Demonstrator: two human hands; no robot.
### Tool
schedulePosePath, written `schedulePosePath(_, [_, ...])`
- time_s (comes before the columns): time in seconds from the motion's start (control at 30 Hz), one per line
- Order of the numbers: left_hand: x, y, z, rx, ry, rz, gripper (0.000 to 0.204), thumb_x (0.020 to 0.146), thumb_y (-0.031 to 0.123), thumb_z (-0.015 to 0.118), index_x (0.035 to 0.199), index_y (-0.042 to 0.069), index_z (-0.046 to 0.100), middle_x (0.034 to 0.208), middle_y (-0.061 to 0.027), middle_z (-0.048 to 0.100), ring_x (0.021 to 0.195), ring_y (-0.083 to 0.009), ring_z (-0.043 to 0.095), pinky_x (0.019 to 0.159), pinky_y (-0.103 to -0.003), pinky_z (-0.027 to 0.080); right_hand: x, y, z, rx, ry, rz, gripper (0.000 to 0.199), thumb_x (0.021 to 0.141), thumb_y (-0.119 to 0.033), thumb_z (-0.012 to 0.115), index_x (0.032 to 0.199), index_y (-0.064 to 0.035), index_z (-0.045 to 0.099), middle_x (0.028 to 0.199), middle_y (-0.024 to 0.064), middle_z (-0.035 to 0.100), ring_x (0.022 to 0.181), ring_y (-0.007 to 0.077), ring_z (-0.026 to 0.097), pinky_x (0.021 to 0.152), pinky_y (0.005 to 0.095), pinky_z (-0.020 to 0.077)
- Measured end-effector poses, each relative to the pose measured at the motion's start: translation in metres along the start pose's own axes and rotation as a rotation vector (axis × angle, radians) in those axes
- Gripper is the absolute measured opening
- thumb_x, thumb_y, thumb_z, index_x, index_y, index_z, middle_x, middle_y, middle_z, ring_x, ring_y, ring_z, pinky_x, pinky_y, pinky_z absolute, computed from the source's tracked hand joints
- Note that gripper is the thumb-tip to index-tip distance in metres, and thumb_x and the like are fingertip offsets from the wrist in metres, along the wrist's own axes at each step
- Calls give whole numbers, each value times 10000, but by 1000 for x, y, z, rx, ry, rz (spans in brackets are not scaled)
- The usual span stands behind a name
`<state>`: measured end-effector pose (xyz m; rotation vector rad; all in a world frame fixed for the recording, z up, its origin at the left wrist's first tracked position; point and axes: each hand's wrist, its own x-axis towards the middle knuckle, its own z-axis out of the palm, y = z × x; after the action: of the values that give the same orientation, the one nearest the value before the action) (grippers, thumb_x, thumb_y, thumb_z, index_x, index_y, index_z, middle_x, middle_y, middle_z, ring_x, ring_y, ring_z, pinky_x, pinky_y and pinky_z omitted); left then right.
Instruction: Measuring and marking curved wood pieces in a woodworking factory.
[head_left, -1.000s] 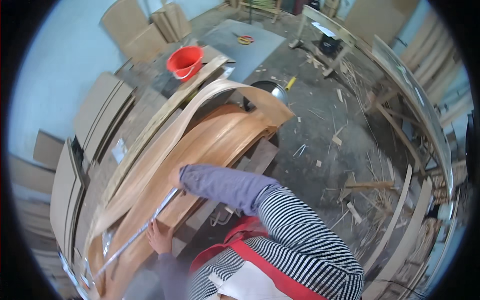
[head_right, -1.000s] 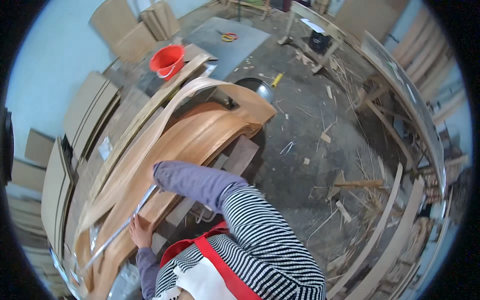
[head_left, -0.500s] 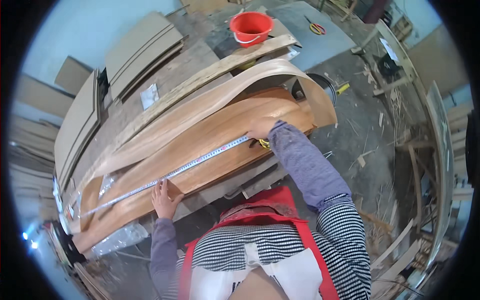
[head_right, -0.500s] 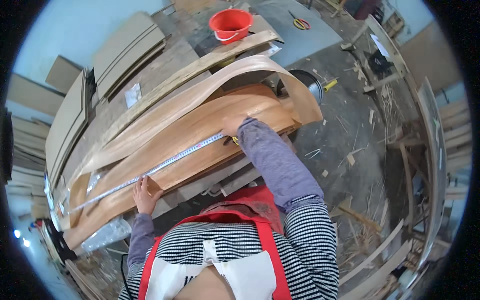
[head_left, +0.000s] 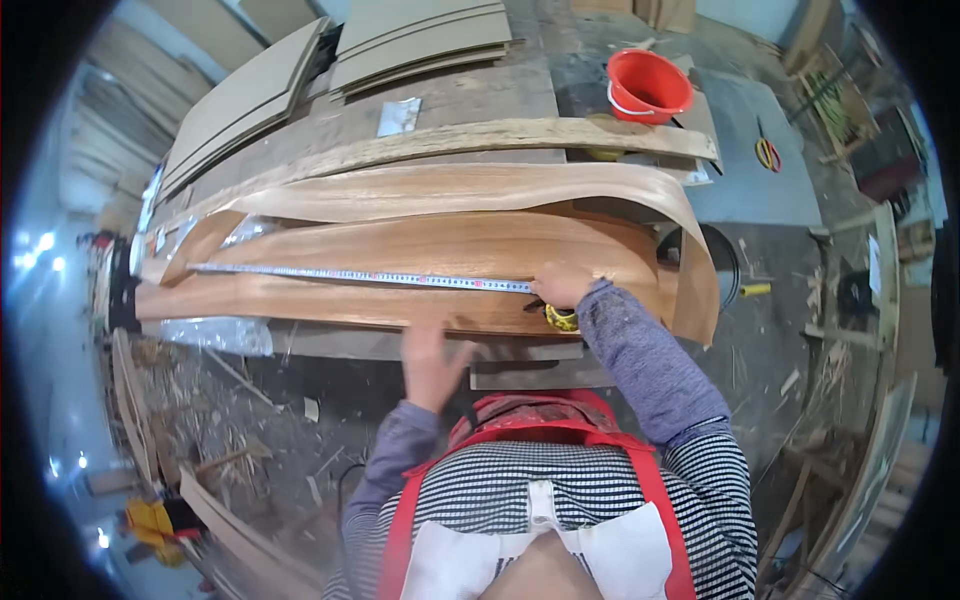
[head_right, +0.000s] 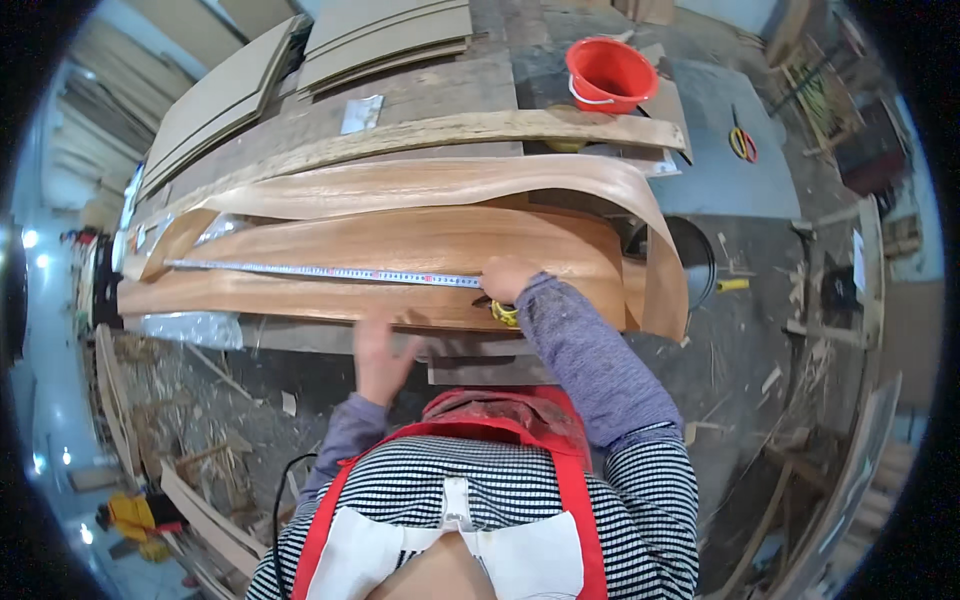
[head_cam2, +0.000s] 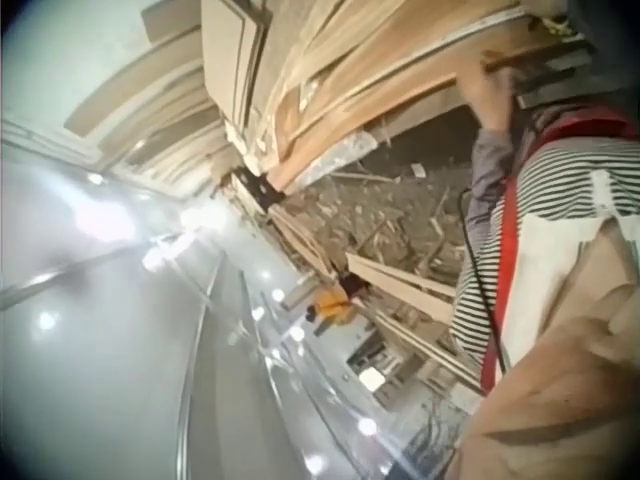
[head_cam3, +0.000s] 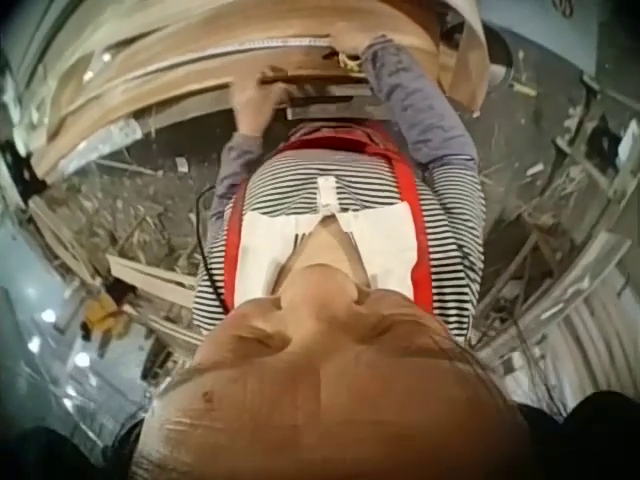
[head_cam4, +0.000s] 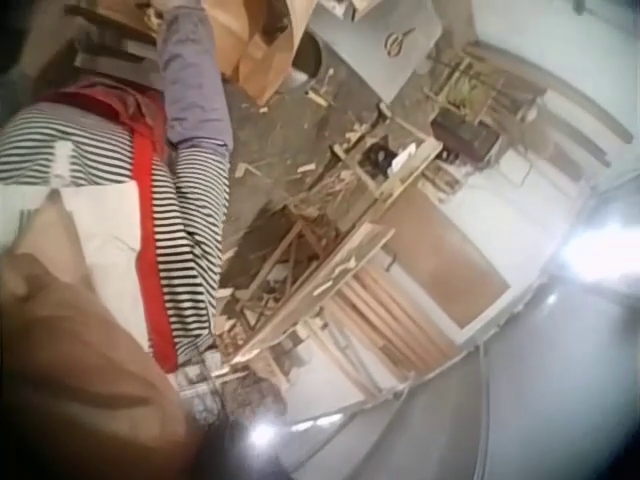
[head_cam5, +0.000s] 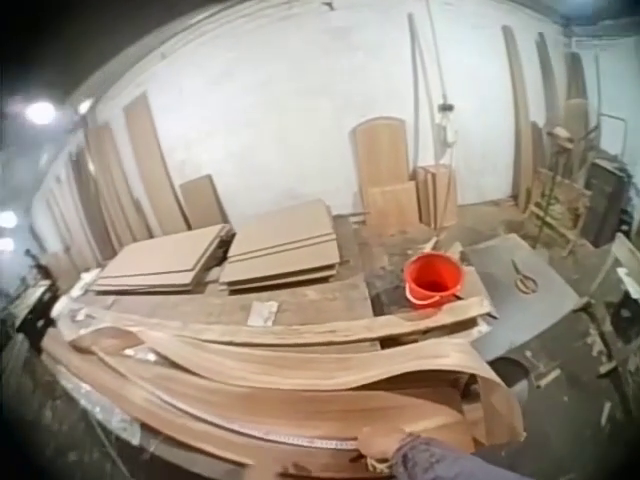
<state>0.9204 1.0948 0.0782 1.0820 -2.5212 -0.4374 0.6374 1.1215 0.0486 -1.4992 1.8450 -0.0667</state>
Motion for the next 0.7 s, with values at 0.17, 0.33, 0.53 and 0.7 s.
schedulePosePath(0.17, [-12,112,47,-44,-127,78,637,682,289,756,1214,17,535,1353,-174,451,1236,-359,417,993,-458,360,19,9,18,22,-13,-80,352,888,-292,490,947,-7,687,968,229,650,905,405,626,815,484,489])
schedulePosePath(0.33, [-11,147,65,93,-206,77,630,690,328,740,1204,25,536,1339,-167,454,1241,-329,406,953,-437,373,33,14,24,70,-8,-33,353,874,-291,501,950,-7,694,993,238,646,941,398,626,842,469,488])
schedulePosePath(0.53, [-6,166,76,133,-239,1,577,697,339,726,1140,20,539,1263,-159,497,1157,-315,453,886,-411,396,32,14,19,14,-40,-76,361,864,-295,499,968,-8,691,1002,239,643,954,390,627,856,455,489])
schedulePosePath(0.7, [-4,176,85,21,-290,-98,494,703,345,719,1041,31,544,1179,-148,527,1077,-290,512,862,-415,397,30,14,18,13,-54,-55,367,862,-302,496,960,-6,690,989,239,645,937,386,633,848,454,492])
